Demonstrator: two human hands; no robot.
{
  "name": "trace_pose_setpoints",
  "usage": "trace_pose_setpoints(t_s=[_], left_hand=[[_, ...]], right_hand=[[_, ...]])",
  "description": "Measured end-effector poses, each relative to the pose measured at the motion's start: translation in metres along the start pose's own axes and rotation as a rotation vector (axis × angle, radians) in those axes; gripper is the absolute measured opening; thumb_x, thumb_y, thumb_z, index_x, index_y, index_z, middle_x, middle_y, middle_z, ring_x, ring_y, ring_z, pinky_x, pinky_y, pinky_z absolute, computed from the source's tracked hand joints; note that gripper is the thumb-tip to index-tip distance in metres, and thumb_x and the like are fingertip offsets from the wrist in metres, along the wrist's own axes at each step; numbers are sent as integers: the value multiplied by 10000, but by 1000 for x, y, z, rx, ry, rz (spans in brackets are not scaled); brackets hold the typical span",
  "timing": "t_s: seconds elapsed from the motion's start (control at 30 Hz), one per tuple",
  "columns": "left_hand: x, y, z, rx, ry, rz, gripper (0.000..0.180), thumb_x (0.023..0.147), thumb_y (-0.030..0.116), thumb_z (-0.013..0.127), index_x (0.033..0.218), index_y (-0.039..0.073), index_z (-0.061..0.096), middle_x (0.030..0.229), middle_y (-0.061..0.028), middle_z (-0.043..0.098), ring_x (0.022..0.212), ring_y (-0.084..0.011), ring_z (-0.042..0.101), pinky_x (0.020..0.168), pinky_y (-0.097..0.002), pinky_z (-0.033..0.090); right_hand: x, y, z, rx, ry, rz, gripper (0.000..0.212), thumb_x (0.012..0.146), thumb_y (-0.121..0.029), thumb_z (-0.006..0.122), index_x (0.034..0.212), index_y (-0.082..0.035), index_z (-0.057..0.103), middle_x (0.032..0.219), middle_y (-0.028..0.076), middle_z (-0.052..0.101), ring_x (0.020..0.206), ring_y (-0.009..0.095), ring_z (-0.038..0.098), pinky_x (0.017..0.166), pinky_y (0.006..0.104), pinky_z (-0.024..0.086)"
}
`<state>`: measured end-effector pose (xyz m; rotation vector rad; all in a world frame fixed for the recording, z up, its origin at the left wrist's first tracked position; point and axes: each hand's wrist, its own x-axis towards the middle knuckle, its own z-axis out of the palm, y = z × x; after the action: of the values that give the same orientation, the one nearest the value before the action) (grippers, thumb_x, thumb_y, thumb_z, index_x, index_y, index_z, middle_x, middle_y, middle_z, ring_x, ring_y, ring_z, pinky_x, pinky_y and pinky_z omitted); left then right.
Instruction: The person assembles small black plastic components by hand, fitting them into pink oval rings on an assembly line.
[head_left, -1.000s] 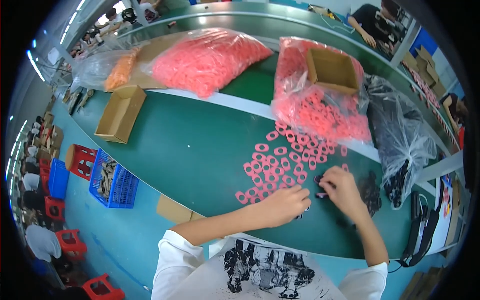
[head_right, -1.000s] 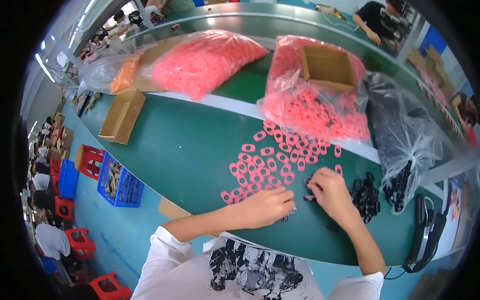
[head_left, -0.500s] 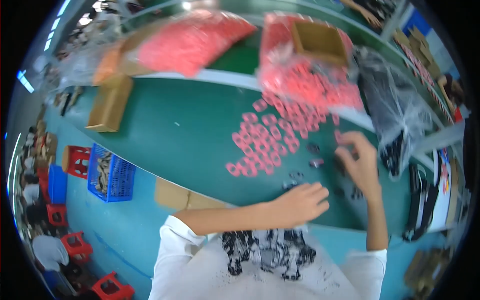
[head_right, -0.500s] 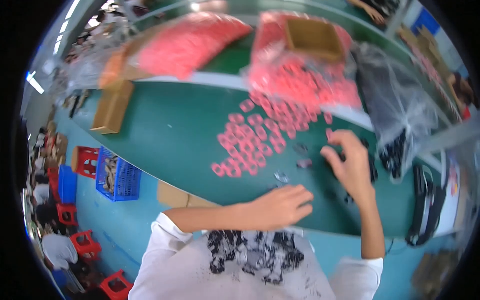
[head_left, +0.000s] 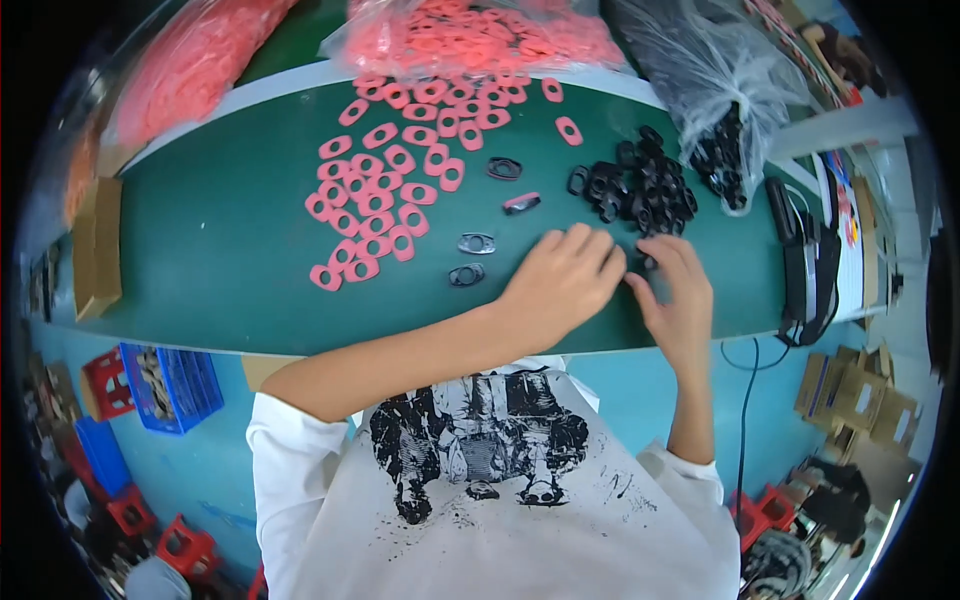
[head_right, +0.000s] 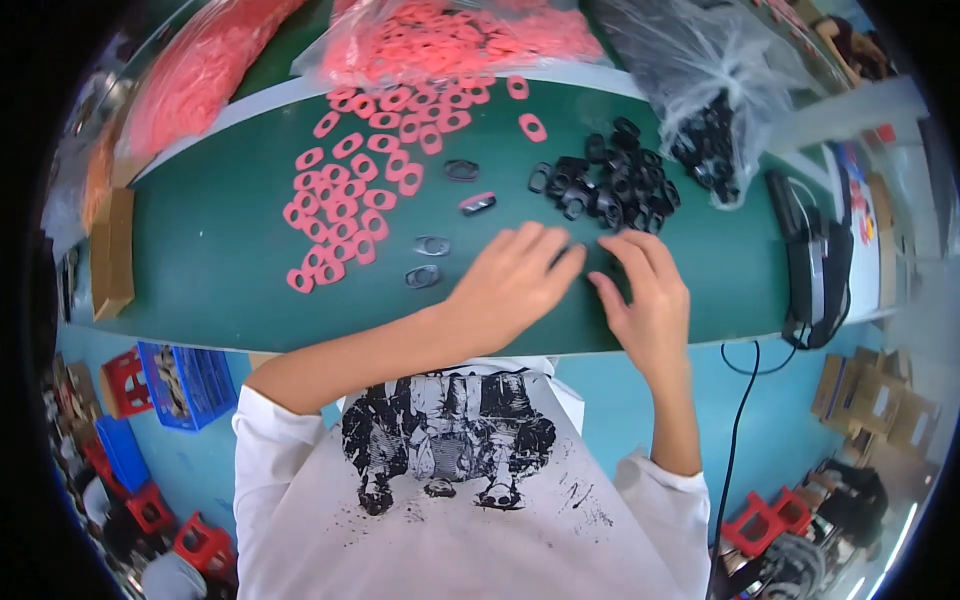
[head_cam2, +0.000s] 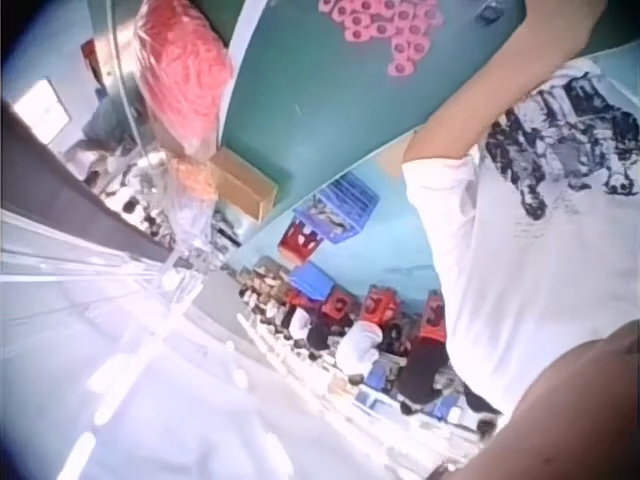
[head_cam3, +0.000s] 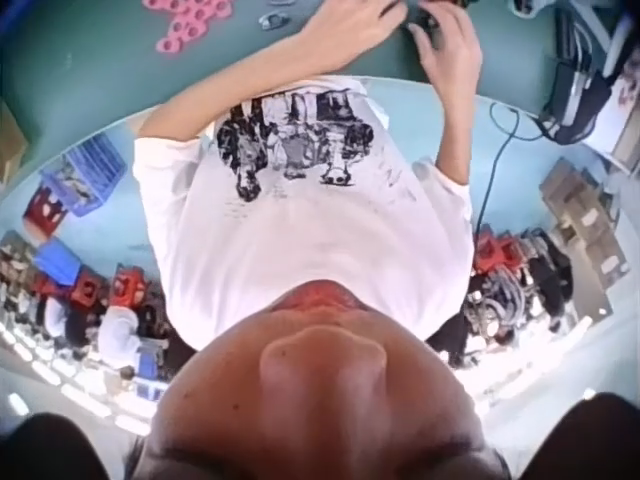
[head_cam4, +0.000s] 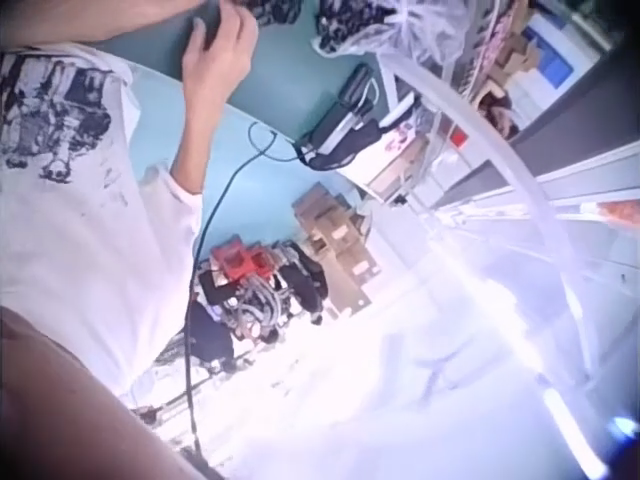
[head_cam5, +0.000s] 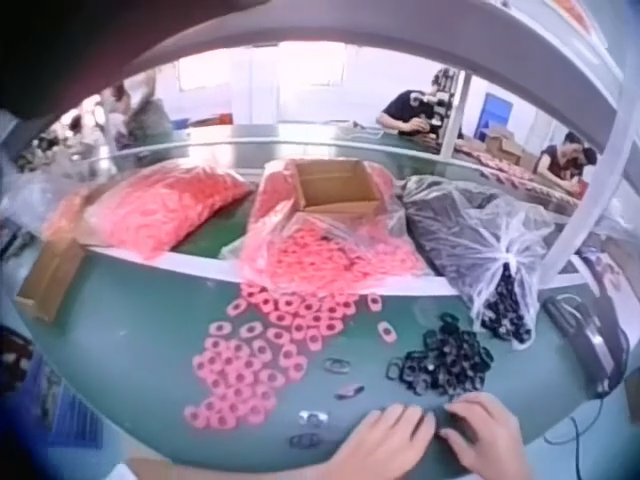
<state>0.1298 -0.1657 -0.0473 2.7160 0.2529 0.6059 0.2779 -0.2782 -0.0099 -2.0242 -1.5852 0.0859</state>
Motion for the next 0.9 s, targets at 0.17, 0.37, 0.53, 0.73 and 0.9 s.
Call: trace_pose_setpoints(t_s=[0.17, 0.37, 0.53, 0.73, 0.9], left_hand=[[-10, 6, -13, 50, -114, 17, 342, 759, 60, 643, 1087, -31, 608, 915, -100, 512, 1050, -266, 551, 752, -344, 492], [-90, -31, -114, -1431, 66, -679, 223, 949, 37, 557, 1147, -66, 571, 1023, -134, 607, 856, -214, 643, 746, -352, 549], [-126, -60, -113, -1917, 456, -750, 273, 996, 116, 512, 1221, -33, 547, 1071, -143, 623, 876, -204, 642, 738, -331, 552], [-113, -73, -123, -1776, 392, -729, 273, 993, 97, 515, 1253, 15, 525, 1066, -135, 639, 836, -197, 651, 725, -312, 547], [-100, -98, -129, -1108, 271, -691, 227, 916, 8, 610, 1139, 15, 566, 954, -70, 670, 840, -135, 638, 713, -287, 547]], right_hand=[[-10, 11, -3, -7, -89, 19, 285, 742, 67, 712, 1011, 6, 642, 1037, 139, 608, 888, 307, 628, 743, 364, 521], [1, -9, 8, 184, -221, -20, 300, 731, 80, 733, 1011, 12, 647, 1023, 132, 598, 833, 254, 630, 679, 322, 510], [15, -18, 5, 80, -182, -16, 351, 682, 53, 756, 1008, 11, 636, 1006, 126, 592, 862, 271, 604, 720, 348, 489], [3, -17, 14, 198, -264, 185, 270, 751, 78, 711, 993, 5, 616, 852, 89, 551, 681, 176, 549, 600, 273, 439], [15, -36, 21, 203, -228, 8, 421, 685, 80, 740, 1078, -24, 632, 1004, 97, 582, 761, 198, 575, 621, 286, 462]])
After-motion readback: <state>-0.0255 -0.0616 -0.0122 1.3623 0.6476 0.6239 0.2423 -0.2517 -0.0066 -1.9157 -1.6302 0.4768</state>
